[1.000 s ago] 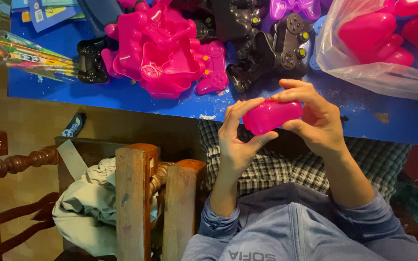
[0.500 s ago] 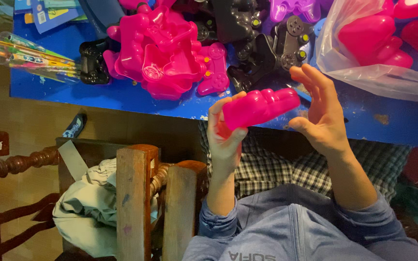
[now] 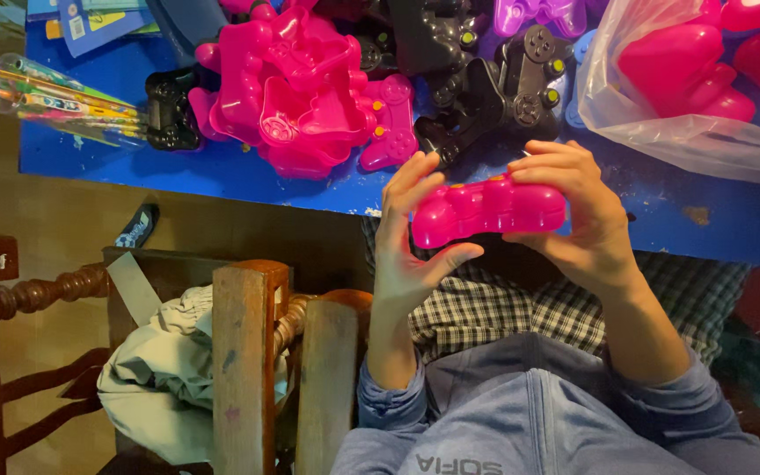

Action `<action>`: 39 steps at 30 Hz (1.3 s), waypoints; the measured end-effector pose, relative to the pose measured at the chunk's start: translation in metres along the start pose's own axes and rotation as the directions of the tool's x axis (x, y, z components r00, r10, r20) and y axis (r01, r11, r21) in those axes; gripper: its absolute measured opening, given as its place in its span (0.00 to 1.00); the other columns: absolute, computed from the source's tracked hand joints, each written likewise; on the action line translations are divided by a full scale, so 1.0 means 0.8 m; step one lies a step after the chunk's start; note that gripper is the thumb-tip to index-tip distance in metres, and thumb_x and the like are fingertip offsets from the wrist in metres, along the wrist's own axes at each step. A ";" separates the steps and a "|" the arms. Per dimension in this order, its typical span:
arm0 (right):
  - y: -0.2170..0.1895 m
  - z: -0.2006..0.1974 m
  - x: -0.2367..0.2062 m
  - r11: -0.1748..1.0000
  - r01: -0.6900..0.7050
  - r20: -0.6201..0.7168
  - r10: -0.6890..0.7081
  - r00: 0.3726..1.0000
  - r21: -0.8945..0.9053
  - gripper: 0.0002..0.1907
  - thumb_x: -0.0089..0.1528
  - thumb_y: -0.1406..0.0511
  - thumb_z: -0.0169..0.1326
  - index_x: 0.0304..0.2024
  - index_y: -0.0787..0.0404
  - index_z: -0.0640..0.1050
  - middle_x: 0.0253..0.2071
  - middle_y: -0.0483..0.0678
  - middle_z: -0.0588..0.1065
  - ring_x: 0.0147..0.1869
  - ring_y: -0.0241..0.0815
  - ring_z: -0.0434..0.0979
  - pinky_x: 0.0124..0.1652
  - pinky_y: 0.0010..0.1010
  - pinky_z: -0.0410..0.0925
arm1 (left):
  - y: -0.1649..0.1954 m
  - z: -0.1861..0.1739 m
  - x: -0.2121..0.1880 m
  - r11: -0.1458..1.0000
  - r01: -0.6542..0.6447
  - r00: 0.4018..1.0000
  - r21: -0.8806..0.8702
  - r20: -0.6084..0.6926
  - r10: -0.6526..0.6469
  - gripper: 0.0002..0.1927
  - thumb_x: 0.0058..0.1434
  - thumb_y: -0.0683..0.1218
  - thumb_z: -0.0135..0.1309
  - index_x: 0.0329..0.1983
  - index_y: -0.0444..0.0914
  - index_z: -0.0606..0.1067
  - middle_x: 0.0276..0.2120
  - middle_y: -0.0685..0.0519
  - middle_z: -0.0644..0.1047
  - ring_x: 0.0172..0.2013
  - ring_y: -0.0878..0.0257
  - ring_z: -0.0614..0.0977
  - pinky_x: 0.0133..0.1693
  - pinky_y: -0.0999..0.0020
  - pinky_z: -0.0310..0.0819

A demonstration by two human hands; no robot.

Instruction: The person sits at a blue table and assembles pink plastic toy game controller shells, pressing the two halves together by hand and trimming the seams with a small blade. They place finished controllers on the table and take new shell halves from a plastic bag.

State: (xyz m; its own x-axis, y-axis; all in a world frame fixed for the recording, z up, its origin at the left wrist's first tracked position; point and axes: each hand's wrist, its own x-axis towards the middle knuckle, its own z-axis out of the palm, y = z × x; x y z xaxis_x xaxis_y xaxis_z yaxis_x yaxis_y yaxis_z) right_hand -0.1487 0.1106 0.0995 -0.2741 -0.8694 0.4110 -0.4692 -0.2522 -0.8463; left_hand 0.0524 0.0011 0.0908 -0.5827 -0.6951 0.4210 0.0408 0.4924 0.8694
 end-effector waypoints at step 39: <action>-0.015 0.011 -0.002 0.856 0.072 0.017 -0.073 0.997 -0.511 0.28 0.50 0.66 0.72 0.53 0.52 0.79 0.54 0.44 0.74 0.67 0.49 0.71 0.73 0.58 0.50 | 0.051 0.018 0.009 0.881 -0.091 0.995 0.464 0.087 0.057 0.30 0.54 0.56 0.71 0.59 0.50 0.77 0.61 0.59 0.75 0.69 0.53 0.69 0.76 0.34 0.41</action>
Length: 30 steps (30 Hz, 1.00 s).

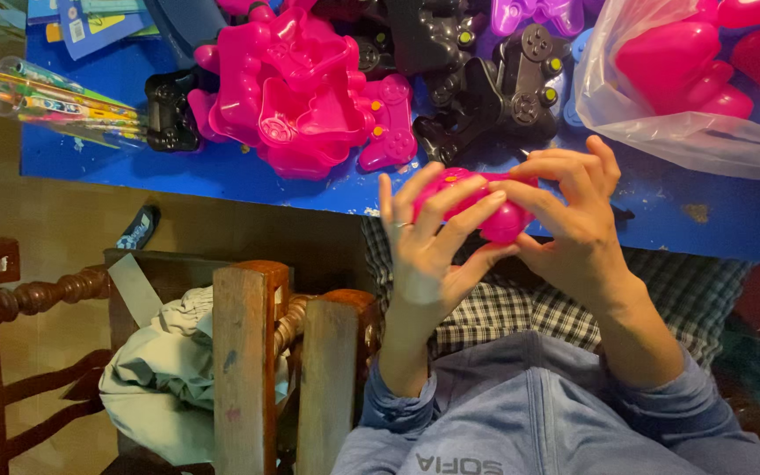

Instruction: The person sits at a blue table and assembles pink plastic toy game controller shells, pressing the two halves together by hand and trimming the seams with a small blade. They place finished controllers on the table and take new shell halves from a plastic bag.

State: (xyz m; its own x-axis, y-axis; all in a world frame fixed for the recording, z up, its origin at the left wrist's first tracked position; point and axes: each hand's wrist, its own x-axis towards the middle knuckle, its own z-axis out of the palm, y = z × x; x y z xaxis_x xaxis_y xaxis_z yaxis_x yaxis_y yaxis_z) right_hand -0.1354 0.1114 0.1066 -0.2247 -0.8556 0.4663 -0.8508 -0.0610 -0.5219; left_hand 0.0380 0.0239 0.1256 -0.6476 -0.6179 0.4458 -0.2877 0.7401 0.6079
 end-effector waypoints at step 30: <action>0.002 -0.005 -0.002 0.956 0.037 -0.084 -0.013 0.996 0.289 0.35 0.51 0.57 0.73 0.57 0.57 0.74 0.59 0.48 0.74 0.70 0.53 0.72 0.76 0.54 0.53 | -0.107 0.121 -0.067 -0.607 0.062 0.902 -0.792 0.305 -0.307 0.24 0.69 0.44 0.63 0.66 0.42 0.71 0.62 0.51 0.74 0.66 0.53 0.72 0.68 0.50 0.62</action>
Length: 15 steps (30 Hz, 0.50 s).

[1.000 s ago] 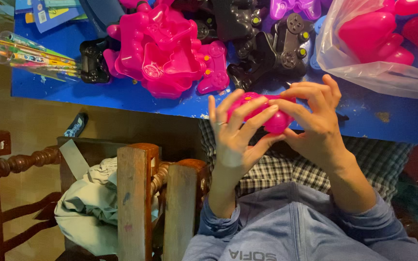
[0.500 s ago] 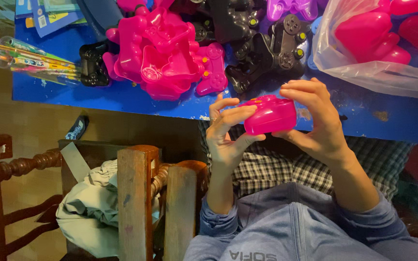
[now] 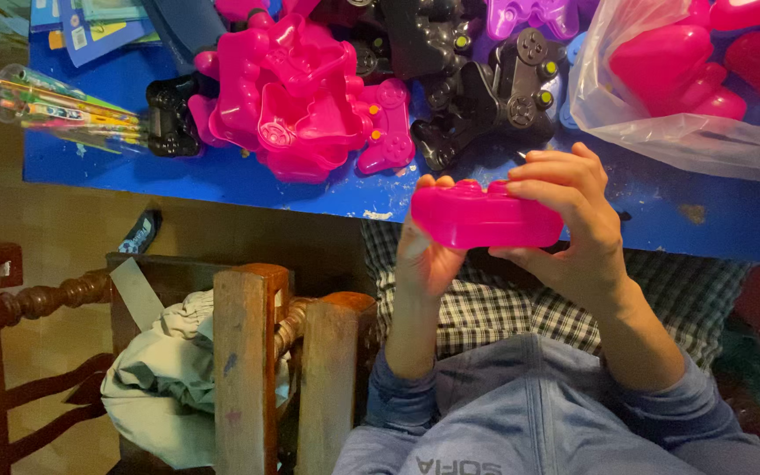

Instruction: The person sits at a blue table and assembles pink plastic toy game controller shells, pressing the two halves together by hand and trimming the seams with a small blade. They place finished controllers on the table and take new shell halves from a plastic bag.

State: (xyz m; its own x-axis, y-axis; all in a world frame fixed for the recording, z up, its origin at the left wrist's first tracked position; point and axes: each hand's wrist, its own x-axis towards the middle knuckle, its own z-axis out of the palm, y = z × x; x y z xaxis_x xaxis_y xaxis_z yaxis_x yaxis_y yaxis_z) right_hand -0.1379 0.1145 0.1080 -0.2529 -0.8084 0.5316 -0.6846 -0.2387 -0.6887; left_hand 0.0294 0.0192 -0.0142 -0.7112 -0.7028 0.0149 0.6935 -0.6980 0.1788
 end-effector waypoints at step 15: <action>0.015 0.018 -0.014 0.966 0.152 -0.094 -0.175 0.980 -0.211 0.25 0.58 0.67 0.75 0.53 0.47 0.79 0.62 0.52 0.63 0.70 0.58 0.67 0.72 0.50 0.56 | 0.023 0.076 0.003 0.911 -0.018 0.996 0.412 0.083 -0.017 0.55 0.61 0.56 0.68 0.82 0.45 0.47 0.73 0.40 0.61 0.74 0.46 0.63 0.73 0.41 0.59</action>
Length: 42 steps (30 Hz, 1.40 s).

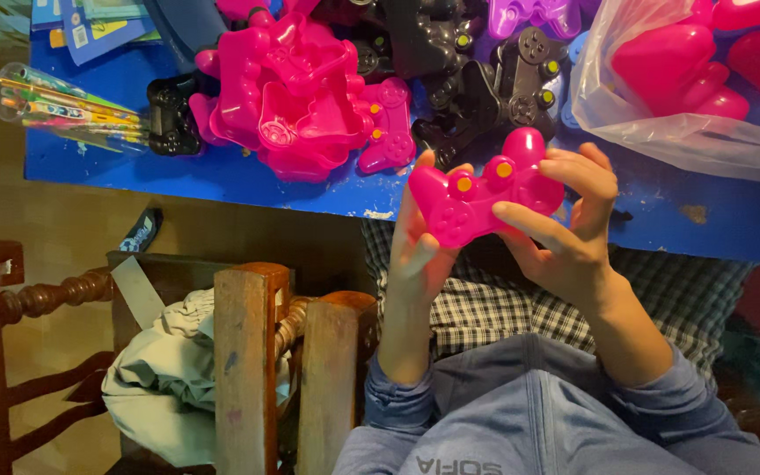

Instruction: The person sits at a blue table and assembles pink plastic toy game controller shells, pressing the two halves together by hand and trimming the seams with a small blade. They place finished controllers on the table and take new shell halves from a plastic bag.

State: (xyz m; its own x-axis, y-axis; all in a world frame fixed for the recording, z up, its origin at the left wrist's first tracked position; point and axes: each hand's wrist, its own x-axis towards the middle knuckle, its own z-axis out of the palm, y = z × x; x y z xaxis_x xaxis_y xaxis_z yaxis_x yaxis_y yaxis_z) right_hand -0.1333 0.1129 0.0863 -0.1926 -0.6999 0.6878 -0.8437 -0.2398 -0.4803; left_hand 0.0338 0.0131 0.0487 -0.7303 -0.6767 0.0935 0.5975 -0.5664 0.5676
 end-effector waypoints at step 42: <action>0.061 -0.074 -0.047 0.690 -0.338 -0.225 0.589 0.777 0.640 0.34 0.74 0.53 0.61 0.72 0.62 0.61 0.62 0.46 0.69 0.62 0.34 0.71 0.59 0.26 0.68 | -0.035 0.052 0.057 0.743 -0.033 0.999 0.668 0.048 0.002 0.29 0.73 0.42 0.58 0.76 0.39 0.65 0.71 0.42 0.69 0.66 0.54 0.71 0.67 0.60 0.69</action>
State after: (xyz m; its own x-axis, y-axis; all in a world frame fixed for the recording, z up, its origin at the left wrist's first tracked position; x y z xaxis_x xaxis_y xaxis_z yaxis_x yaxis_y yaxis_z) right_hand -0.1966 0.1674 0.0692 -0.7587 -0.5336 0.3738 -0.1963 -0.3598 -0.9121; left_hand -0.0301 0.0180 0.0713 -0.7442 -0.6545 0.1337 0.2472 -0.0839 0.9653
